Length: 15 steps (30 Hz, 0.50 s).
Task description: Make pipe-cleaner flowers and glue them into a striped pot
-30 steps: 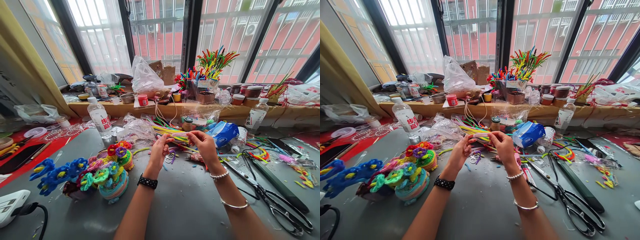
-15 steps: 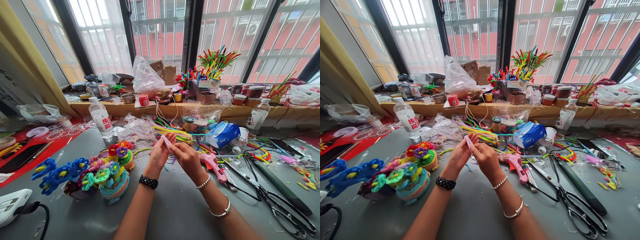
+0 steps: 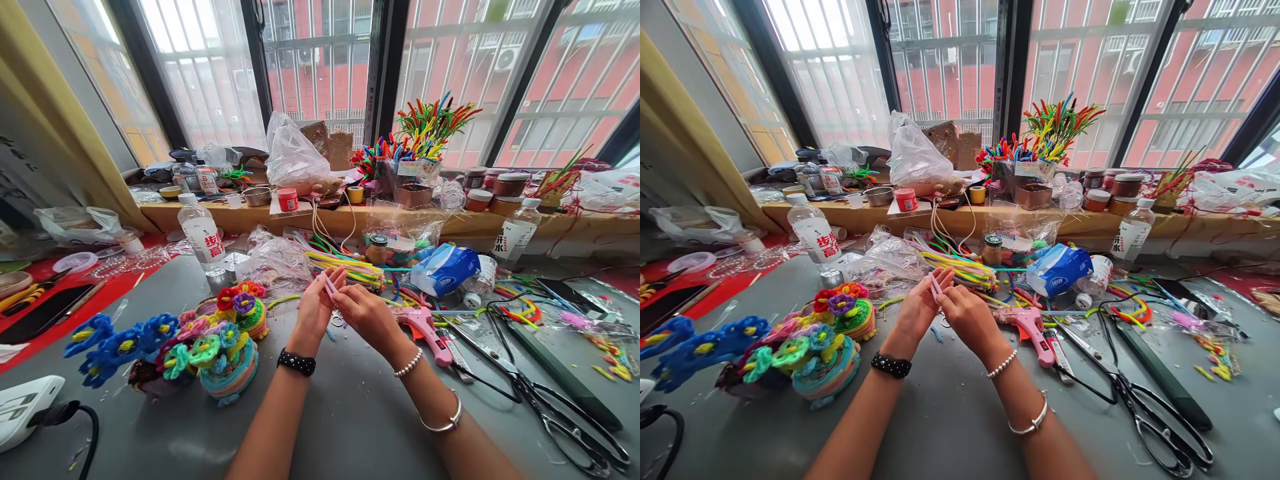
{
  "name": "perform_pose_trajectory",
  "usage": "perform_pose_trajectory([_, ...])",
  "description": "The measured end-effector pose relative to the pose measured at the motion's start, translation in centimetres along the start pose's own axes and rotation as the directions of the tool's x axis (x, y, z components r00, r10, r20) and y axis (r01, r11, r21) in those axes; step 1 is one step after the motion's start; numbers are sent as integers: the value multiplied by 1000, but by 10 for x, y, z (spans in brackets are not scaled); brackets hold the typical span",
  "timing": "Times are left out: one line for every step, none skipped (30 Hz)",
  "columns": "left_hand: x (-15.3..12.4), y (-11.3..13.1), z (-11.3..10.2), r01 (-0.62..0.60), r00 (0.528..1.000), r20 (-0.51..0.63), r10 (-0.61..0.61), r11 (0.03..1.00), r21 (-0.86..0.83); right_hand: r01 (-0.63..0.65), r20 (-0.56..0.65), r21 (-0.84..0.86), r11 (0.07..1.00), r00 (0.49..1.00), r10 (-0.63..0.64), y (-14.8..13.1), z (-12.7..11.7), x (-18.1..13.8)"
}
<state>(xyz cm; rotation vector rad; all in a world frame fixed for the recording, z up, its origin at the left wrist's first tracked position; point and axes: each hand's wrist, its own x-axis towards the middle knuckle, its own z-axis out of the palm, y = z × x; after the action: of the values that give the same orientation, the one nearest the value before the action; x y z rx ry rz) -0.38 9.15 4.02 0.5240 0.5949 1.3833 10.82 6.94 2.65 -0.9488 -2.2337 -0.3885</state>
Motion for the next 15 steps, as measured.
perform_pose_trajectory([1,0,-1,12,1000,1,-12,1000,4,-2,5,-6,1000,1000,2,0,1,0])
perform_pose_trajectory([1,-1,-1,28,1000,5,-28,1000,12,-7,3,-3,1000,1000,7,-1,1,0])
perform_pose_trajectory([2,-1,-2,49,999,8,-49,998,25,-23,-10,13,1000,1000,23,-1,1,0])
perform_pose_trajectory([2,-1,-2,70,998,3,-70,997,45,-50,-28,44,998,998,51,0,-1,1])
perform_pose_trajectory([2,-1,-2,82,997,-11,-82,994,74,-86,-42,87,992,995,90,1,-3,1])
perform_pose_trajectory([2,-1,-2,78,997,-36,-74,990,120,-132,-46,141,981,989,140,3,-7,2])
perform_pose_trajectory([2,-1,-2,49,997,-63,-38,981,186,-184,-34,200,963,980,194,5,-11,2])
perform_pose_trajectory([1,0,-1,0,997,-76,22,962,274,-238,-7,255,937,969,248,9,-16,3])
perform_pose_trajectory([0,0,-1,-59,994,-60,88,925,376,-288,38,307,907,956,291,13,-22,3])
perform_pose_trajectory([-1,1,0,-115,990,-13,137,872,475,-328,88,351,877,944,318,17,-27,4])
perform_pose_trajectory([-2,2,0,-156,987,55,152,815,558,-362,137,382,850,932,335,21,-32,4])
perform_pose_trajectory([-3,3,1,-181,983,128,129,763,621,-394,181,401,827,919,350,25,-36,3])
perform_pose_trajectory([-3,3,1,-190,978,191,82,723,665,-420,210,408,811,907,365,28,-39,3])
perform_pose_trajectory([-4,3,1,-191,971,237,30,694,694,-443,231,408,798,896,379,31,-41,2])
perform_pose_trajectory([-5,3,1,-191,964,267,-10,675,713,-463,248,407,787,886,392,33,-43,1])
